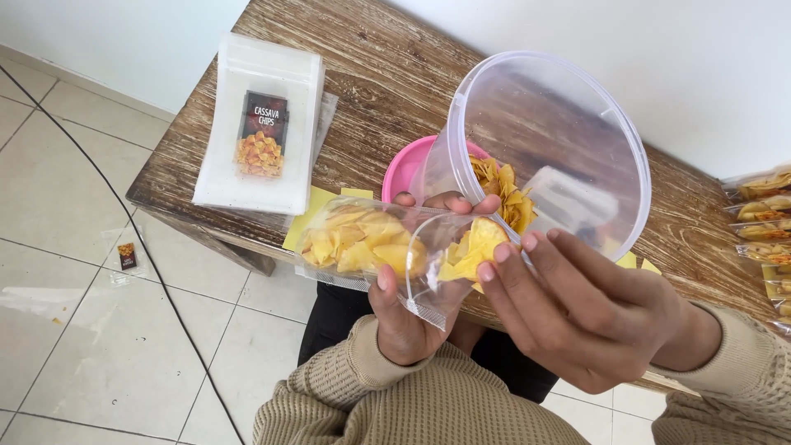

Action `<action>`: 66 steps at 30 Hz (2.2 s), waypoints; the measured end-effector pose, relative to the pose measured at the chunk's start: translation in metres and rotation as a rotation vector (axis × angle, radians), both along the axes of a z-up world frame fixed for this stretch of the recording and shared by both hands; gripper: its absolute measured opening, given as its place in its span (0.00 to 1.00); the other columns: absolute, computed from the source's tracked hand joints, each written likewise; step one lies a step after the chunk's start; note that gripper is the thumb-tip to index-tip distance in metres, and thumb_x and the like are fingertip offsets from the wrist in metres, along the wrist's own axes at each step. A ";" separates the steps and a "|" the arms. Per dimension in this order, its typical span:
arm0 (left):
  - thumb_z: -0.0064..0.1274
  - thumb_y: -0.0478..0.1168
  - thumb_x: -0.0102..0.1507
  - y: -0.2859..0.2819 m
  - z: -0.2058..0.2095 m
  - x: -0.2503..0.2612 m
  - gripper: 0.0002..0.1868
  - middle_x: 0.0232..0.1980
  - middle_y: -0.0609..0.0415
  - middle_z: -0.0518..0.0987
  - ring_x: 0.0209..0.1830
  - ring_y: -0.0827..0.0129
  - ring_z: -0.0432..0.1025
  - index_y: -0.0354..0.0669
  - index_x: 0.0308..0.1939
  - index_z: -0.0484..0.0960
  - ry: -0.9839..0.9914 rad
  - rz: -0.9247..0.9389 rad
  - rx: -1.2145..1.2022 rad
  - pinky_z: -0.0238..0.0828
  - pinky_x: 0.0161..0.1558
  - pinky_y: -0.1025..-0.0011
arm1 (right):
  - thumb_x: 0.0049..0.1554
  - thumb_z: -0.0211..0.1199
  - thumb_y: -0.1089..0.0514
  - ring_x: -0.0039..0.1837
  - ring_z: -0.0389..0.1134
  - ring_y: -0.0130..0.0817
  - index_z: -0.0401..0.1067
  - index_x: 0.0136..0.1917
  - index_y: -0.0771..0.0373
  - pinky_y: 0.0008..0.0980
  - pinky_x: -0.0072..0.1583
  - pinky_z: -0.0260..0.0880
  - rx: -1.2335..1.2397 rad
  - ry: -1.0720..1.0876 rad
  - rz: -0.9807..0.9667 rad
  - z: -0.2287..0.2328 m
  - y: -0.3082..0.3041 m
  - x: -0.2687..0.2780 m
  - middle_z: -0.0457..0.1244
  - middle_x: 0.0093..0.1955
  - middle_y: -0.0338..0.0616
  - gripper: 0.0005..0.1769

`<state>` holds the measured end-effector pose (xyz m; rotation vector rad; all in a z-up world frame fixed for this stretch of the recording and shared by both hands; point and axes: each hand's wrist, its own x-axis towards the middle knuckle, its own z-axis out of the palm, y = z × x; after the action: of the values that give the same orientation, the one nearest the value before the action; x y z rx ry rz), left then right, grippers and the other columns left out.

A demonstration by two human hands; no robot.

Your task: The person fills small plastic bags with chips from a large container, seals the bags by hand, and applies yellow labels to each package.

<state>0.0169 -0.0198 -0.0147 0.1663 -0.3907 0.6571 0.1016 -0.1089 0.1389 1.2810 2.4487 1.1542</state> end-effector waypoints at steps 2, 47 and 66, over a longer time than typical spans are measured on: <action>0.51 0.59 0.72 -0.002 0.000 0.001 0.29 0.67 0.44 0.68 0.75 0.43 0.63 0.56 0.71 0.59 -0.015 -0.011 -0.014 0.56 0.79 0.48 | 0.63 0.56 0.66 0.49 0.66 0.38 0.81 0.50 0.69 0.33 0.47 0.72 0.017 -0.008 -0.010 -0.001 0.003 -0.003 0.71 0.47 0.51 0.12; 0.60 0.47 0.71 0.001 0.005 0.002 0.31 0.66 0.40 0.68 0.75 0.55 0.65 0.61 0.72 0.58 -0.171 0.101 0.086 0.54 0.83 0.29 | 0.62 0.54 0.60 0.58 0.63 0.49 0.69 0.57 0.63 0.47 0.58 0.69 -0.575 0.576 -0.460 0.013 -0.010 -0.026 0.62 0.71 0.46 0.11; 0.56 0.35 0.73 0.020 0.012 -0.022 0.31 0.72 0.45 0.71 0.83 0.35 0.61 0.64 0.74 0.59 -0.220 -0.029 0.216 0.54 0.89 0.35 | 0.62 0.55 0.52 0.55 0.68 0.43 0.67 0.72 0.50 0.45 0.57 0.70 -0.484 0.322 -0.498 0.007 -0.004 -0.031 0.60 0.74 0.37 0.24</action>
<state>-0.0053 0.0001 -0.0029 0.2943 -0.6750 0.6057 0.0704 -0.1129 0.1463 1.8459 2.1890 0.2298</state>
